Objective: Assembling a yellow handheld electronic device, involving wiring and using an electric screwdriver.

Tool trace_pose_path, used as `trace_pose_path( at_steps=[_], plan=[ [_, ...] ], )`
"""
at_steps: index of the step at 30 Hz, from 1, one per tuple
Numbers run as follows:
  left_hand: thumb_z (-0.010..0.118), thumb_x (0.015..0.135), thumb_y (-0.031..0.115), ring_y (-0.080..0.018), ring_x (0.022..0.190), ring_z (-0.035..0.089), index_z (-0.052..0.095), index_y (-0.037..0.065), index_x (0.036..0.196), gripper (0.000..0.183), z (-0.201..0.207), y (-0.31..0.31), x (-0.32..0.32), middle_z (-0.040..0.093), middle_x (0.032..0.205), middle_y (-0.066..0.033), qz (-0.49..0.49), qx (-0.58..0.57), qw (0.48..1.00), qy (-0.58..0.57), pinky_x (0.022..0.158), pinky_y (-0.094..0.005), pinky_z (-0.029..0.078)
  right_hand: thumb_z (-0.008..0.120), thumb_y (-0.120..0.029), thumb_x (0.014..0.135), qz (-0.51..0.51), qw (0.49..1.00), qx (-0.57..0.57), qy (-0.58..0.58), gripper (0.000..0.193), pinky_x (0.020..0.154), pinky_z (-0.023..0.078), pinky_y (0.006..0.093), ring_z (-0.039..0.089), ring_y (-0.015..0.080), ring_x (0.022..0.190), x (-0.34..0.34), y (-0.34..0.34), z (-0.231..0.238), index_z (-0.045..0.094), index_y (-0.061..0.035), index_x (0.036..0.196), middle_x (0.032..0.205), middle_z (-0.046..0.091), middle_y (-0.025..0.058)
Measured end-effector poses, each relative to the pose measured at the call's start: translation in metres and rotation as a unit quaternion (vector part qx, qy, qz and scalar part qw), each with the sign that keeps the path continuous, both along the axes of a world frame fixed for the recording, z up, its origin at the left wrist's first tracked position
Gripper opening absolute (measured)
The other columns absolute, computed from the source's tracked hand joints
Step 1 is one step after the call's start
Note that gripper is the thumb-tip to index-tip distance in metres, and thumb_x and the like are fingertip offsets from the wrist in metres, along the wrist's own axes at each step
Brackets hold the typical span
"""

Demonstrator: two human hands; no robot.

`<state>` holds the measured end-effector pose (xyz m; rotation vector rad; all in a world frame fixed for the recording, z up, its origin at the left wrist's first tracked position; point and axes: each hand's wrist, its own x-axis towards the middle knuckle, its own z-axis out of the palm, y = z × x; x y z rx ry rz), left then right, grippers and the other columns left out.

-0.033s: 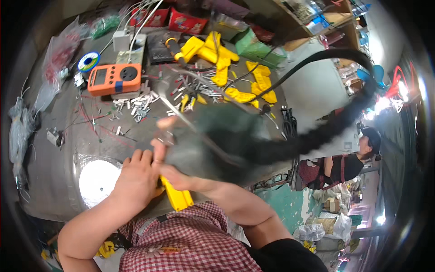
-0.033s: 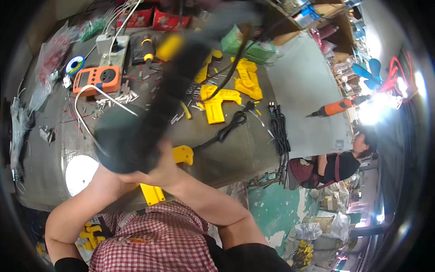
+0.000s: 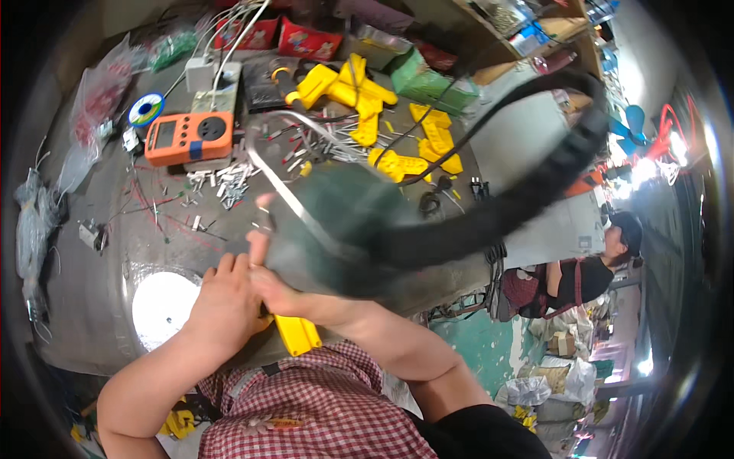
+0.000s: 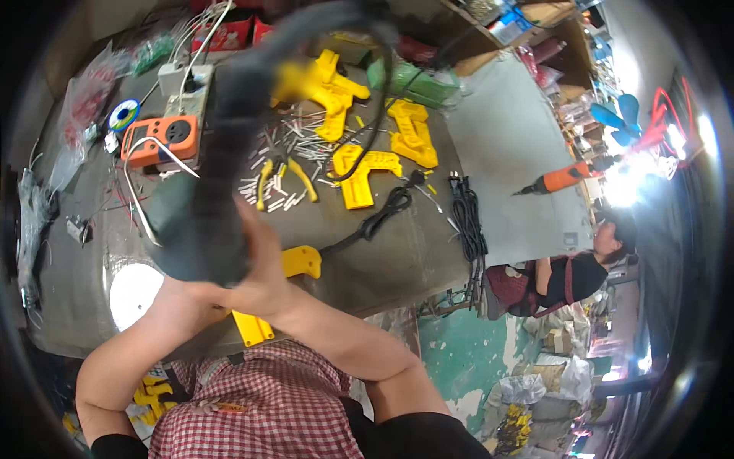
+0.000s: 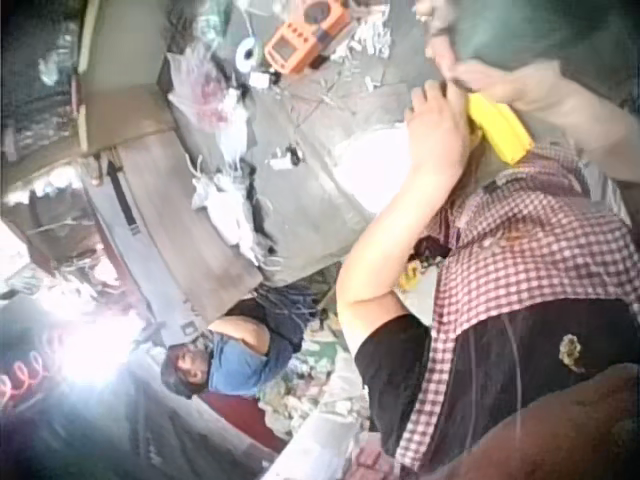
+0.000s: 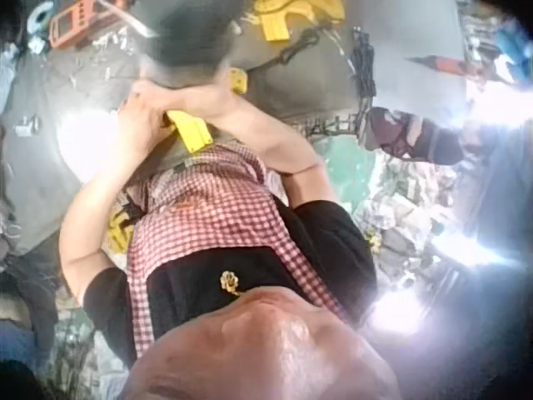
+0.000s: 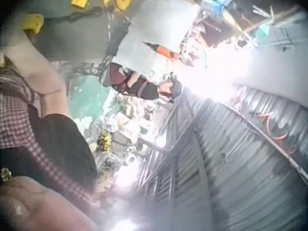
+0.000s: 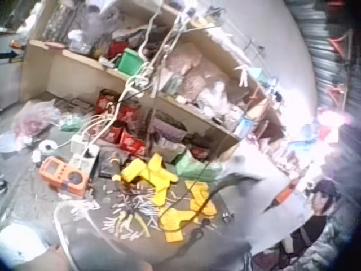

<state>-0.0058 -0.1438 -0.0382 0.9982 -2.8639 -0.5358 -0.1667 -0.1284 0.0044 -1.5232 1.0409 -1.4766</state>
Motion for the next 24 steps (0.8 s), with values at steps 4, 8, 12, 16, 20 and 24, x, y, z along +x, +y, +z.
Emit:
trace_pose_path(
  at_steps=[4,8,12,16,20,24],
  plan=[
    [0.078,0.064,0.032,-0.0279,0.1,0.05,0.056,0.003,0.109,0.058,0.01,0.008,0.003,0.051,0.099,-0.0112,0.014,-0.017,0.998,-0.06,0.079,-0.0392,0.048,0.085,-0.024,0.067,-0.004,0.99,-0.098,0.102,0.073,0.085,0.046,0.0341,0.057,0.0206,0.094,-0.003,0.005,-0.001,0.046,0.0016,0.124,0.107,0.058,0.0085],
    [0.079,0.062,0.03,-0.0287,0.099,0.053,0.048,0.003,0.121,0.072,0.015,0.008,-0.01,0.053,0.101,-0.0123,0.055,-0.008,0.998,-0.02,0.08,-0.0404,0.049,0.072,-0.021,0.079,0.002,0.999,-0.011,-0.043,0.06,0.089,0.047,0.0373,0.059,0.0176,0.089,-0.031,0.023,0.047,0.037,-0.0003,0.122,0.093,0.062,0.0069],
    [0.079,0.064,0.032,-0.0303,0.101,0.053,0.046,0.004,0.124,0.075,0.022,0.004,-0.012,0.053,0.103,-0.0117,0.049,0.005,0.999,-0.005,0.083,-0.0403,0.048,0.046,-0.053,0.093,-0.094,0.979,-0.182,0.008,0.072,0.068,0.05,0.0371,0.057,0.0216,0.068,-0.06,0.016,0.098,0.027,-0.0007,0.139,0.084,0.058,0.0133],
    [0.082,0.061,0.036,-0.0332,0.112,0.048,0.04,0.002,0.133,0.09,0.031,0.013,0.011,0.052,0.117,-0.0169,0.086,0.021,0.995,0.036,0.097,-0.0427,0.04,0.06,-0.037,0.092,-0.276,0.954,0.07,-0.098,0.042,0.056,0.052,0.0331,0.058,0.0194,0.06,-0.197,0.012,0.061,0.044,-0.0028,0.111,0.084,0.055,0.01],
    [0.082,0.059,0.031,-0.0363,0.115,0.046,0.039,-0.002,0.134,0.092,0.029,0.023,0.024,0.05,0.12,-0.0189,0.095,-0.008,0.995,0.036,0.1,-0.0427,0.037,0.066,-0.022,0.085,-0.477,0.82,0.187,0.257,0.054,0.059,0.052,0.0332,0.061,0.024,0.064,-0.333,0.04,-0.02,0.041,-0.0017,0.128,0.09,0.058,0.014],
    [0.081,0.059,0.028,-0.0357,0.111,0.048,0.045,-0.002,0.126,0.082,0.022,0.018,0.013,0.052,0.116,-0.018,0.116,-0.01,0.993,0.016,0.097,-0.0427,0.039,0.074,-0.02,0.075,-0.509,0.584,0.249,0.581,0.07,0.092,0.044,0.0432,0.055,0.0372,0.106,-0.372,0.05,-0.073,0.041,-0.0032,0.135,0.108,0.058,0.0237]
  ],
)
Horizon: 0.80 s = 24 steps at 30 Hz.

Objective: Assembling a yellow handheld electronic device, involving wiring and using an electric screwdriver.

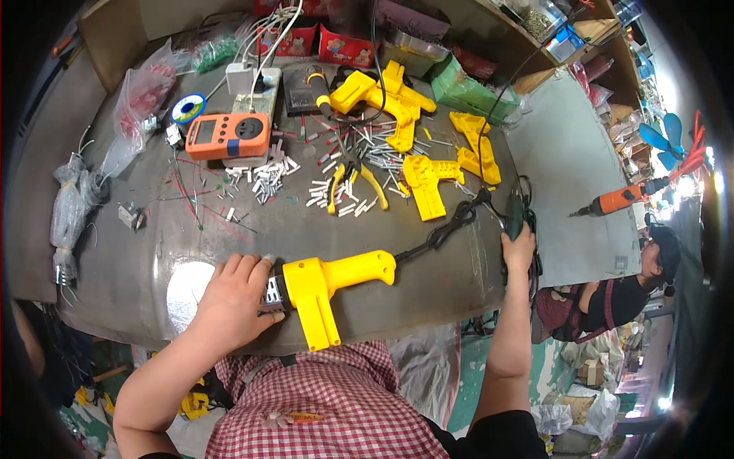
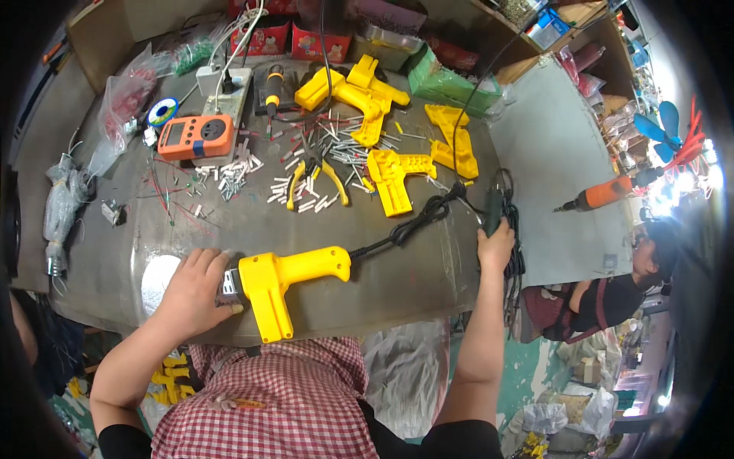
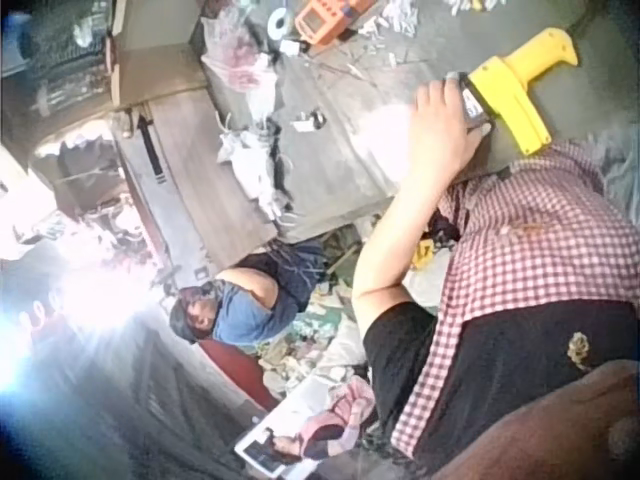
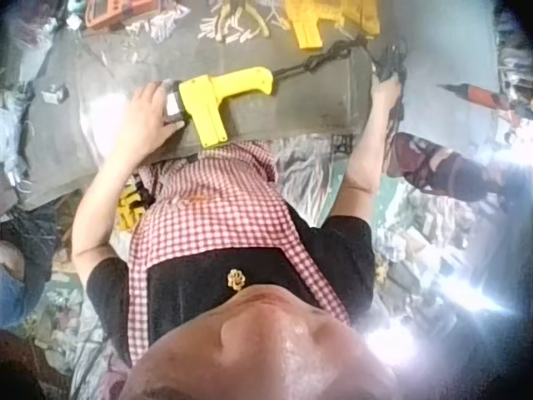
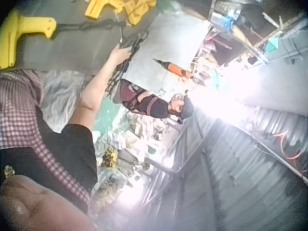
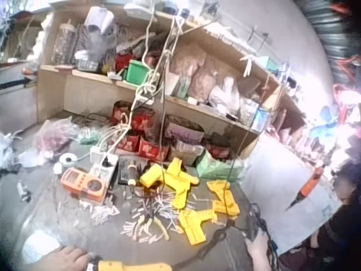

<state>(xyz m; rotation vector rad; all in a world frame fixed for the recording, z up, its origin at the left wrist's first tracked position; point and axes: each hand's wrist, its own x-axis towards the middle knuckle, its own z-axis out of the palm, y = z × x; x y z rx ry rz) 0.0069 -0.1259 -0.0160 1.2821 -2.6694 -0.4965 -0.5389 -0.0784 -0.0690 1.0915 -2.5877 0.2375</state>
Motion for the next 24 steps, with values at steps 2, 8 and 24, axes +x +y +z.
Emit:
trace_pose_path(
  at_steps=[2,8,24],
  plan=[
    [0.08,0.06,0.026,-0.0352,0.107,0.05,0.05,-0.002,0.117,0.07,-0.001,-0.001,0.001,0.053,0.111,-0.0173,0.004,0.047,0.999,0.0,0.094,-0.0427,0.041,0.071,-0.014,0.074,-0.024,0.995,0.076,0.06,0.06,0.092,0.044,0.0432,0.051,0.0348,0.113,0.061,-0.022,0.033,0.049,-0.0062,0.129,0.116,0.055,0.0218],
    [0.08,0.056,0.024,-0.0348,0.102,0.052,0.052,-0.001,0.113,0.067,-0.001,0.007,0.007,0.056,0.105,-0.0161,0.016,-0.014,0.999,0.049,0.089,-0.0425,0.042,0.06,0.006,0.067,0.43,0.899,-0.012,0.085,0.041,0.098,0.039,0.0442,0.047,0.0346,0.119,0.095,-0.062,0.01,0.061,-0.0055,0.106,0.122,0.053,0.0164],
    [0.065,0.077,0.014,-0.0141,0.095,0.058,0.044,0.018,0.104,0.034,-0.032,0.088,0.064,0.061,0.106,0.003,0.128,-0.46,0.869,0.13,0.099,-0.0452,0.025,0.047,0.0,0.091,0.403,0.723,-0.463,-0.316,0.015,0.083,0.046,0.0383,0.055,0.0232,0.088,0.14,0.024,0.018,0.037,-0.0054,0.101,0.094,0.054,0.0153]
  ],
)
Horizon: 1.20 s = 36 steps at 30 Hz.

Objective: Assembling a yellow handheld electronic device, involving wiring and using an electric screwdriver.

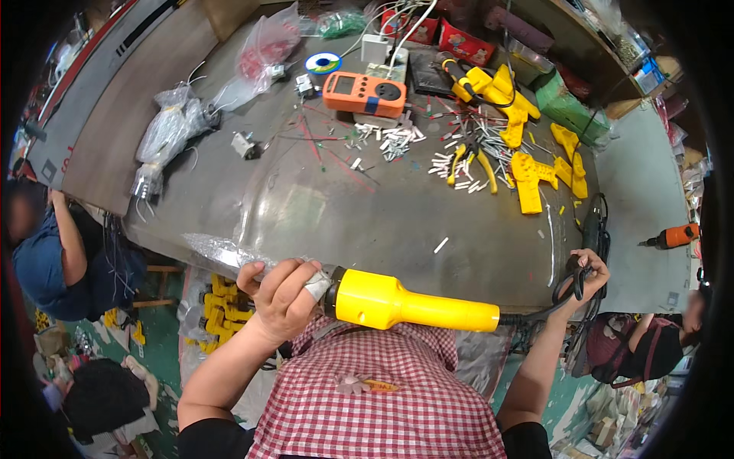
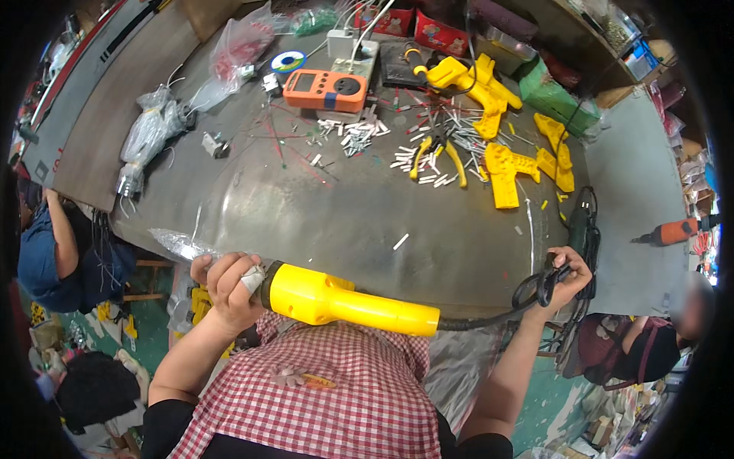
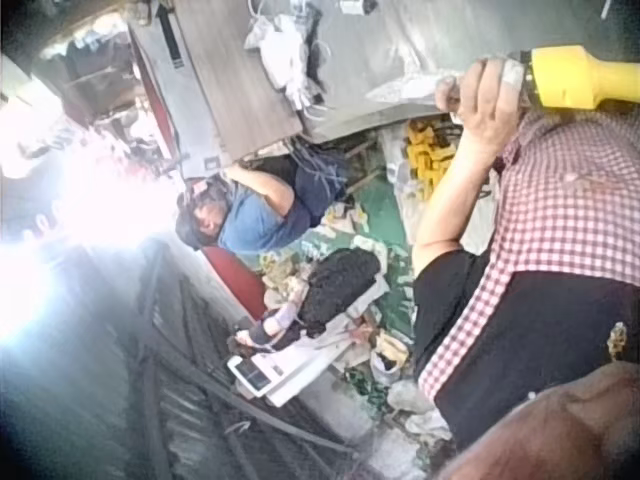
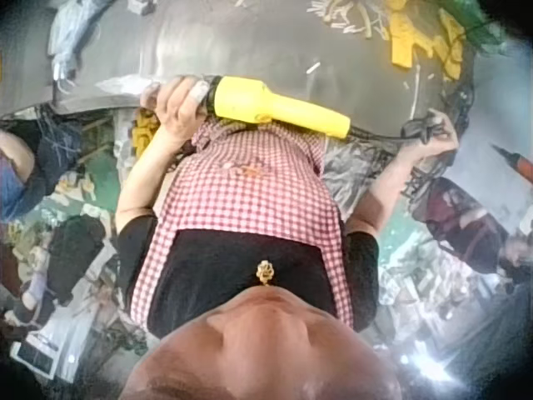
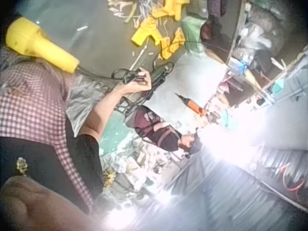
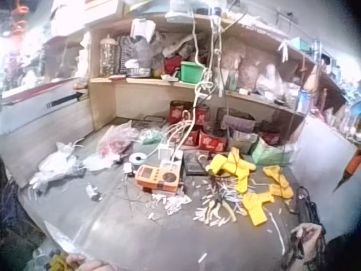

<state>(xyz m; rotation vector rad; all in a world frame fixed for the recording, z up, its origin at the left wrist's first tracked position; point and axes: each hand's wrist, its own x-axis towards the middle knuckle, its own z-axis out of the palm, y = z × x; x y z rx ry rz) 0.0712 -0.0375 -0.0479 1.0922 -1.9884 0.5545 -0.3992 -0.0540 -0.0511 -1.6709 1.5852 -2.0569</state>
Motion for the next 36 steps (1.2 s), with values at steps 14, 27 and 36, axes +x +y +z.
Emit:
trace_pose_path(
  at_steps=[14,27,36],
  plan=[
    [0.069,0.075,0.011,-0.0229,0.098,0.056,0.041,0.012,0.109,0.043,-0.057,0.124,0.083,0.057,0.107,-0.0049,0.249,0.068,0.964,0.059,0.099,-0.048,0.032,0.06,-0.01,0.092,0.26,0.965,-0.007,-0.03,0.023,0.067,0.046,0.0266,0.053,0.0172,0.08,0.125,-0.007,0.023,0.038,-0.0125,0.099,0.093,0.056,0.0141],
    [0.08,0.068,0.021,-0.0293,0.122,0.048,0.038,0.007,0.137,0.082,-0.087,0.166,0.13,0.053,0.128,-0.0145,-0.043,0.703,0.637,0.312,0.102,-0.0381,0.036,0.056,0.012,0.08,0.262,0.944,0.15,0.132,0.036,0.085,0.046,0.0279,0.054,0.0174,0.093,0.19,-0.022,0.041,0.049,-0.0012,0.113,0.102,0.055,0.0098],
    [0.075,0.075,0.017,-0.0177,0.132,0.035,0.021,0.006,0.149,0.092,-0.15,0.144,0.131,0.038,0.146,-0.0122,-0.244,0.829,0.37,0.34,0.108,-0.0318,0.026,0.055,0.007,0.085,0.222,0.923,0.262,0.174,0.033,0.086,0.043,0.0241,0.055,0.013,0.095,0.184,-0.021,0.053,0.053,0.0007,0.116,0.106,0.057,0.0056]
  ],
)
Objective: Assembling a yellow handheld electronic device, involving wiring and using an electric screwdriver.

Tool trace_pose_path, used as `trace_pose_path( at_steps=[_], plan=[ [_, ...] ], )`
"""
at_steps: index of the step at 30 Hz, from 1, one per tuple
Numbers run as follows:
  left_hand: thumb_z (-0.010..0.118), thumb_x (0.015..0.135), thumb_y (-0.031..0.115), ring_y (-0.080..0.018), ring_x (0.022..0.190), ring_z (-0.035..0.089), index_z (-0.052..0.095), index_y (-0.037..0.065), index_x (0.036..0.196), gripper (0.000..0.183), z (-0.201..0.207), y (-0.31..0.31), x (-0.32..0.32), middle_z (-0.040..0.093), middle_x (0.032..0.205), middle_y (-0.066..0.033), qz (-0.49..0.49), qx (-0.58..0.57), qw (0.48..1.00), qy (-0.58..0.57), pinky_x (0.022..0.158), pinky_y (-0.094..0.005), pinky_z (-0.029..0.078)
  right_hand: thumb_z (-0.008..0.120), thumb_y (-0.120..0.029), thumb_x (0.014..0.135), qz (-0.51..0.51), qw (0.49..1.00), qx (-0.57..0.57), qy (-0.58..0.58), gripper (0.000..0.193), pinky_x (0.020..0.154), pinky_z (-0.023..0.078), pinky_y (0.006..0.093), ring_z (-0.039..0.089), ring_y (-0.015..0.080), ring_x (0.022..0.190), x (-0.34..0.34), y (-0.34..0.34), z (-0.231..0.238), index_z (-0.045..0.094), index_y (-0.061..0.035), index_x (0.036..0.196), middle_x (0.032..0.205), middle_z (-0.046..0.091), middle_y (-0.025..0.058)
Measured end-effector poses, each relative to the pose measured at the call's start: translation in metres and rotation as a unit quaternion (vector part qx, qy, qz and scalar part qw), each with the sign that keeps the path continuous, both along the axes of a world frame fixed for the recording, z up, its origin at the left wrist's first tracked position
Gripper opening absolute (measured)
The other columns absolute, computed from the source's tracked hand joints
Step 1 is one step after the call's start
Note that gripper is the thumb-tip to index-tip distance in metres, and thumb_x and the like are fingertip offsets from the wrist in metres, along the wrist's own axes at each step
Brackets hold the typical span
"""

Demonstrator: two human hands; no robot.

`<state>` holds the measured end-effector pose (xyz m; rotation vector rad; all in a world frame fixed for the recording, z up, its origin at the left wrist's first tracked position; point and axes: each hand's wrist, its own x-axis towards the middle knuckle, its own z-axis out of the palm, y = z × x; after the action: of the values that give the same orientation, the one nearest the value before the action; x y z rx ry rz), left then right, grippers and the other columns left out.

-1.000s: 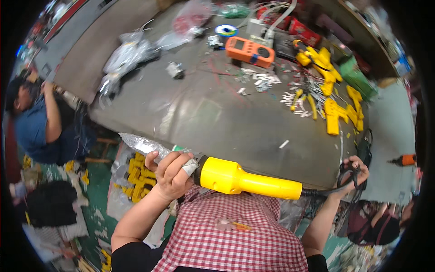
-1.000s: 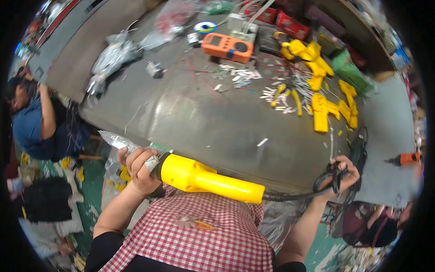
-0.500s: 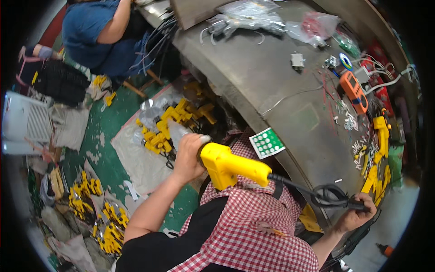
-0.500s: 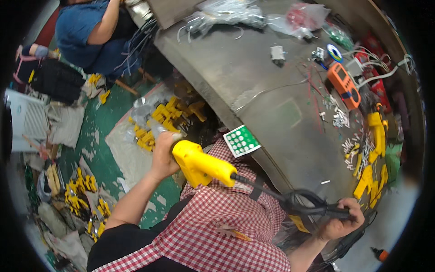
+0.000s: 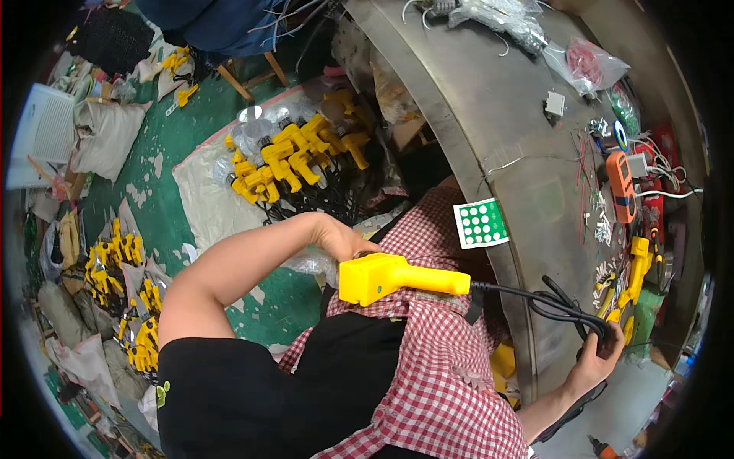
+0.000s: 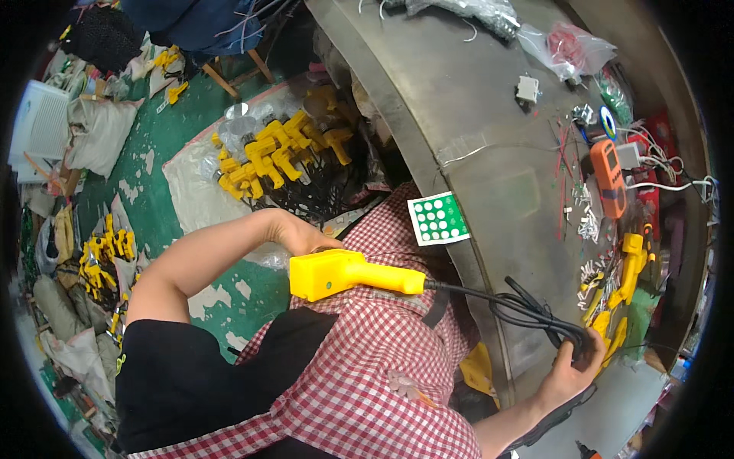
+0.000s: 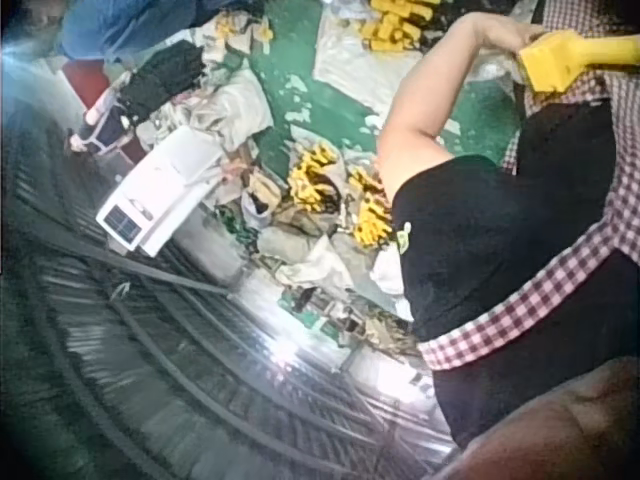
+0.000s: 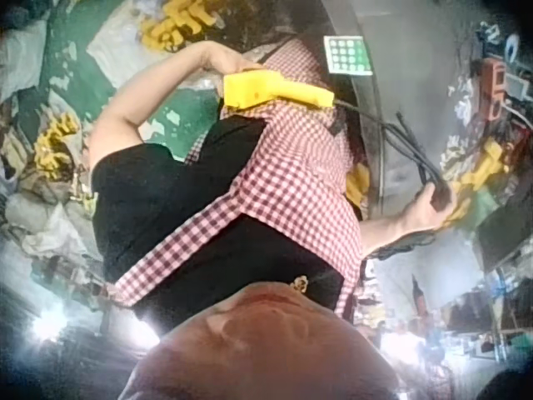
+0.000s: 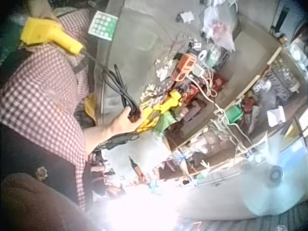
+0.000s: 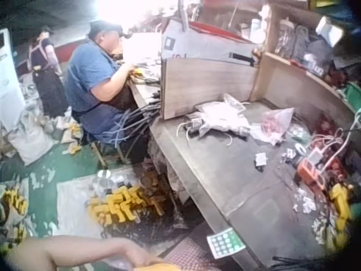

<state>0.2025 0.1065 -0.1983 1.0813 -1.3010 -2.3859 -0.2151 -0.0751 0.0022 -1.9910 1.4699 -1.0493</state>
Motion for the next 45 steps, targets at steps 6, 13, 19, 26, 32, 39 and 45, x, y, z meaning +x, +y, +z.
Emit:
trace_pose_path(
  at_steps=[6,13,19,26,32,39,45],
  plan=[
    [0.074,0.077,0.019,-0.0182,0.134,0.032,0.021,0.002,0.148,0.09,-0.029,-0.004,-0.004,0.034,0.148,-0.013,-0.013,0.04,0.995,0.091,0.109,-0.0317,0.025,0.056,0.005,0.084,0.003,1.0,0.008,0.025,0.031,0.079,0.043,0.0222,0.055,0.0114,0.091,-0.004,-0.001,0.0,0.053,0.001,0.115,0.104,0.057,0.0046],
    [0.067,0.083,0.026,-0.027,0.133,0.036,0.033,-0.001,0.141,0.072,0.062,0.003,0.026,0.039,0.144,-0.0184,0.23,-0.18,0.946,0.143,0.111,-0.0402,0.027,0.059,0.004,0.074,0.151,0.982,-0.066,-0.093,0.029,0.063,0.04,0.0233,0.049,0.0123,0.072,0.012,0.022,0.018,0.052,-0.0019,0.101,0.087,0.052,0.0052],
    [0.053,0.085,0.015,-0.0368,0.078,0.062,0.056,0.002,0.095,0.017,0.12,-0.009,-0.071,0.061,0.081,-0.02,0.22,-0.386,0.88,-0.168,0.07,-0.0447,0.05,0.07,0.007,0.061,0.3,0.948,-0.089,-0.057,0.039,0.063,0.04,0.0289,0.049,0.0192,0.07,0.112,0.036,0.021,0.054,-0.0018,0.095,0.08,0.052,0.0081],
    [0.06,0.082,0.008,-0.0109,0.089,0.057,0.061,0.003,0.102,0.021,0.049,0.005,0.114,0.063,0.092,-0.0026,0.644,-0.229,0.698,-0.215,0.079,-0.0272,0.046,0.07,-0.012,0.075,0.343,0.928,-0.145,0.026,0.03,0.082,0.044,0.0366,0.057,0.0288,0.088,0.169,0.018,0.015,0.058,0.001,0.099,0.093,0.059,0.0136],
    [0.058,0.076,0.005,-0.0143,0.093,0.062,0.061,0.003,0.114,0.038,0.063,-0.028,0.168,0.068,0.098,-0.0066,0.484,-0.258,0.683,-0.483,0.084,-0.0299,0.048,0.066,0.0,0.072,0.389,0.919,0.06,0.023,0.019,0.076,0.047,0.0362,0.06,0.0273,0.081,0.161,0.008,-0.003,0.062,0.0007,0.091,0.085,0.063,0.0132],
    [0.06,0.069,0.009,-0.0404,0.087,0.058,0.059,0.004,0.085,0.016,-0.045,-0.012,0.146,0.061,0.085,-0.0188,0.252,-0.376,0.648,-0.613,0.076,-0.0492,0.047,0.066,0.002,0.071,0.29,0.948,0.132,0.02,0.015,0.073,0.048,0.0335,0.063,0.0267,0.079,0.142,0.0,-0.021,0.065,0.0006,0.087,0.083,0.065,0.0132],
    [0.064,0.081,0.018,-0.0329,0.109,0.058,0.059,0.011,0.124,0.044,-0.058,-0.019,0.116,0.062,0.115,-0.0192,0.078,-0.164,0.883,-0.434,0.094,-0.0386,0.046,0.067,-0.002,0.077,0.307,0.94,0.143,0.046,0.013,0.069,0.049,0.0322,0.064,0.0244,0.078,0.149,-0.016,-0.029,0.067,-0.0024,0.089,0.085,0.067,0.01]
  ],
)
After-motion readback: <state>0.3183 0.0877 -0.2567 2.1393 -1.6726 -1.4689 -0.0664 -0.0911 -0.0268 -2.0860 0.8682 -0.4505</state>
